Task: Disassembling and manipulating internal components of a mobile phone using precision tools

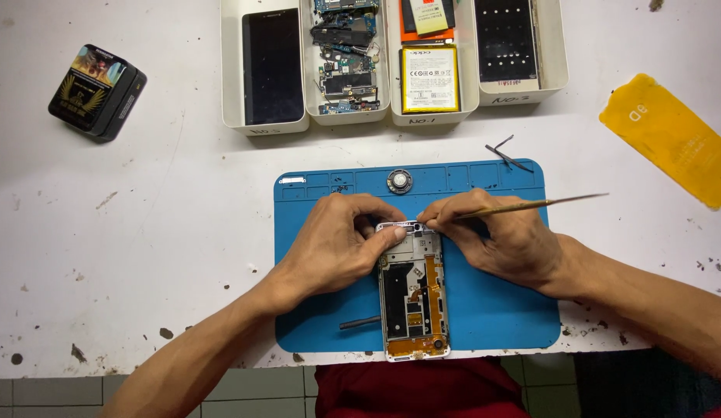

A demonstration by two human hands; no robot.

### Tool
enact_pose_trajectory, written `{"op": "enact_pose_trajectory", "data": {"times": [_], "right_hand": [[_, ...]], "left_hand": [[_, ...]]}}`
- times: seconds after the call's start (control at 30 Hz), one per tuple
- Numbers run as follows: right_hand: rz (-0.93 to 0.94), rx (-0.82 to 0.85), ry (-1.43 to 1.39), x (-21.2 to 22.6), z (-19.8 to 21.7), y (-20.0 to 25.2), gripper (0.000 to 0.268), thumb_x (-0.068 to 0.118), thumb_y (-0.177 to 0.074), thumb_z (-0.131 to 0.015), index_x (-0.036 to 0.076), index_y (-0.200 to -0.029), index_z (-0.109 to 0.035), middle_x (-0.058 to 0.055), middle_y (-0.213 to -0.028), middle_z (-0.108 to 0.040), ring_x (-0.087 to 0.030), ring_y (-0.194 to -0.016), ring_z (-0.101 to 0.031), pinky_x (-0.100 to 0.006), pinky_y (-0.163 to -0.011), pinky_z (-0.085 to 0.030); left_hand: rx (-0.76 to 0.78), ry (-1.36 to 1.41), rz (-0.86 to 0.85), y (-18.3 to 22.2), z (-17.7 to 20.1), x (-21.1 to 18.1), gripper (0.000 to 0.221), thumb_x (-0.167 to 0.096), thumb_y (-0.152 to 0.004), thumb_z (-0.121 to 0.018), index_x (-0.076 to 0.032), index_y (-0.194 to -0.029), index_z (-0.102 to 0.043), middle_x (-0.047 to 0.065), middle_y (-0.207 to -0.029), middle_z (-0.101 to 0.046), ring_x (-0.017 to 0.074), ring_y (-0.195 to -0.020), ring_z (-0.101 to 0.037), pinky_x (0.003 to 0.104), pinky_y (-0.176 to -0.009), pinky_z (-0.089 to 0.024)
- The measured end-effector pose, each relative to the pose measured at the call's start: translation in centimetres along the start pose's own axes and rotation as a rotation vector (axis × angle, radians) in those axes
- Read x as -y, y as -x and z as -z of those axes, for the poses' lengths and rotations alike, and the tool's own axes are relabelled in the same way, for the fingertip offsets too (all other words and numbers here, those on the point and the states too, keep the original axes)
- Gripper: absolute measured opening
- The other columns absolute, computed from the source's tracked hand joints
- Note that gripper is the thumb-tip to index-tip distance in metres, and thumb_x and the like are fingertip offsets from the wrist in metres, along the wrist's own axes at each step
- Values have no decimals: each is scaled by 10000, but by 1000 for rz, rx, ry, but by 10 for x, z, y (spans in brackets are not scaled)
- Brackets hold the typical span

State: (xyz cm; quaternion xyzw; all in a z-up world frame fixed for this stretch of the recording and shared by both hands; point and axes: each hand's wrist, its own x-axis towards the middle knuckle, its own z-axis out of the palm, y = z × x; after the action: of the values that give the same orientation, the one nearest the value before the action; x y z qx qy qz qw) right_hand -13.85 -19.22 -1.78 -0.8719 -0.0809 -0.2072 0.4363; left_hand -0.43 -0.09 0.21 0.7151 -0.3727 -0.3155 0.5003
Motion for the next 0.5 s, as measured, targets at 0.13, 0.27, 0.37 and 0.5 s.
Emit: {"op": "enact_pose_trajectory", "data": {"times": [0.13,0.27,0.37,0.5], "right_hand": [[18,14,26,2,3,0,170,-48,-902,-709,78,-943,-604,-143,-908,-799,-326,-830,-803,-401,-654,-671],[51,41,18,8,6,-4,168,-64,-901,-692,81,-953,-625,-137,-915,-800,-323,-852,-805,-400,-682,-674],[79,62,29,7,7,-3,175,-73,-901,-682,81,-964,-627,-125,-939,-799,-317,-887,-805,-397,-714,-670],[111,96,51,8,9,-5,186,-80,-899,-672,85,-963,-614,-118,-945,-798,-311,-900,-803,-393,-735,-668]], "left_hand": [[0,5,-1,0,0,0,184,-89,-844,-744,3,-995,-794,189,-774,-755,153,-607,-661,230,-469,-573],[7,4,6,0,0,-2,192,-99,-847,-742,10,-998,-791,191,-768,-750,144,-612,-654,223,-473,-577],[5,3,11,1,-1,-2,194,-105,-850,-741,10,-997,-791,185,-764,-748,139,-610,-651,218,-476,-579],[6,7,11,0,0,-3,194,-103,-851,-743,9,-1001,-793,183,-766,-750,133,-610,-652,214,-472,-582]]}}
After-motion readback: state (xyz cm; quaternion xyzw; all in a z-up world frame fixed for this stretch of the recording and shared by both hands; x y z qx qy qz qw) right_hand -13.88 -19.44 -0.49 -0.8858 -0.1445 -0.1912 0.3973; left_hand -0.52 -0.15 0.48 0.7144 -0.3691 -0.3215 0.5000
